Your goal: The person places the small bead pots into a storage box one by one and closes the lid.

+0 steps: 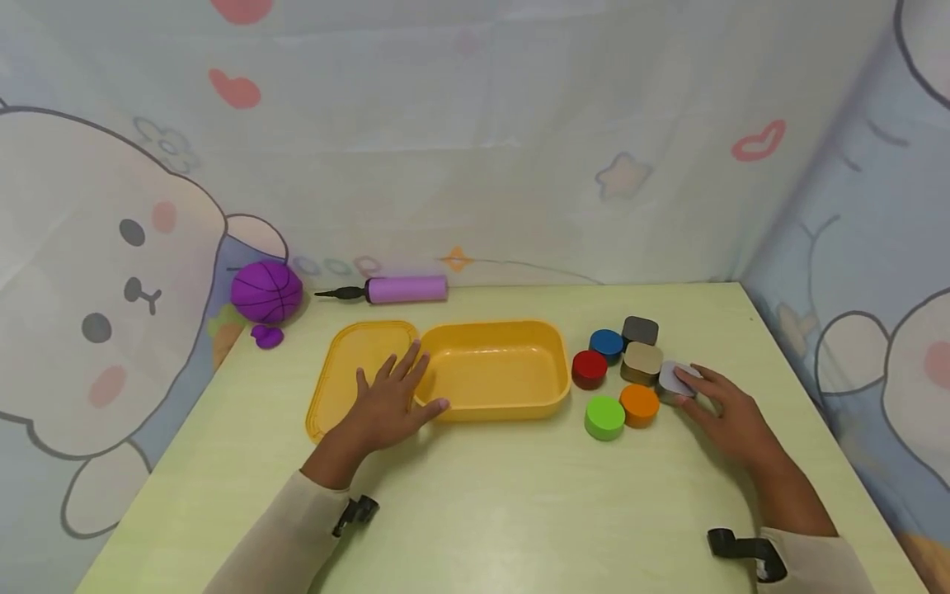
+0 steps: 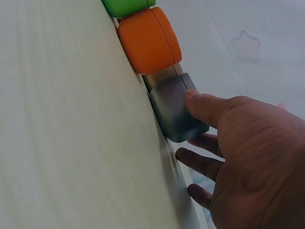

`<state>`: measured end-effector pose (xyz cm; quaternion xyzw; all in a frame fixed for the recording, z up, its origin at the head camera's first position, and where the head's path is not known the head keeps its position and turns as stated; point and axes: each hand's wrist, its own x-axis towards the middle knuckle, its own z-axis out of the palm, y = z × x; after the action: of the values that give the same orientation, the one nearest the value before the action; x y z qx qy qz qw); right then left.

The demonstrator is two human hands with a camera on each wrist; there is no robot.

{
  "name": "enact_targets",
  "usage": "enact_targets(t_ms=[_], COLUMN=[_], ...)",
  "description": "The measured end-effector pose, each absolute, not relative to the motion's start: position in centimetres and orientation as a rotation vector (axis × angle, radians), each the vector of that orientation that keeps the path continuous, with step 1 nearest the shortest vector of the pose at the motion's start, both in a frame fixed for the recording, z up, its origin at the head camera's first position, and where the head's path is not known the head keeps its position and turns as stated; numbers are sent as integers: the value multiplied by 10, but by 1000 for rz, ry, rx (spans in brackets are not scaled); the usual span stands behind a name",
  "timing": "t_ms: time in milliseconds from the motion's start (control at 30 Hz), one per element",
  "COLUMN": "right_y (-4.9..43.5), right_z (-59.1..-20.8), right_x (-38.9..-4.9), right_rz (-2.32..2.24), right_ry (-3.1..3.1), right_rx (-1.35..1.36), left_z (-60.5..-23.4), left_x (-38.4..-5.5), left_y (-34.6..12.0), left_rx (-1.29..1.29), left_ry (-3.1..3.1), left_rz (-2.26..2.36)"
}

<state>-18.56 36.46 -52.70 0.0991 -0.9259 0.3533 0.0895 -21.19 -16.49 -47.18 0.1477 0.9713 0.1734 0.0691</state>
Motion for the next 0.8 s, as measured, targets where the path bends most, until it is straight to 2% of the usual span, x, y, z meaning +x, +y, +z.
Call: enact_targets(t_ms=[800], right_y=[366], right_z=[-530], right_x=[-185], right_rz=[1049], right_ry=[-2741], right_rx=[254], left_z=[-478], left_x=[-214], left_y=[-166], left_rx=[452], left_ry=[2927], left_rz=[496])
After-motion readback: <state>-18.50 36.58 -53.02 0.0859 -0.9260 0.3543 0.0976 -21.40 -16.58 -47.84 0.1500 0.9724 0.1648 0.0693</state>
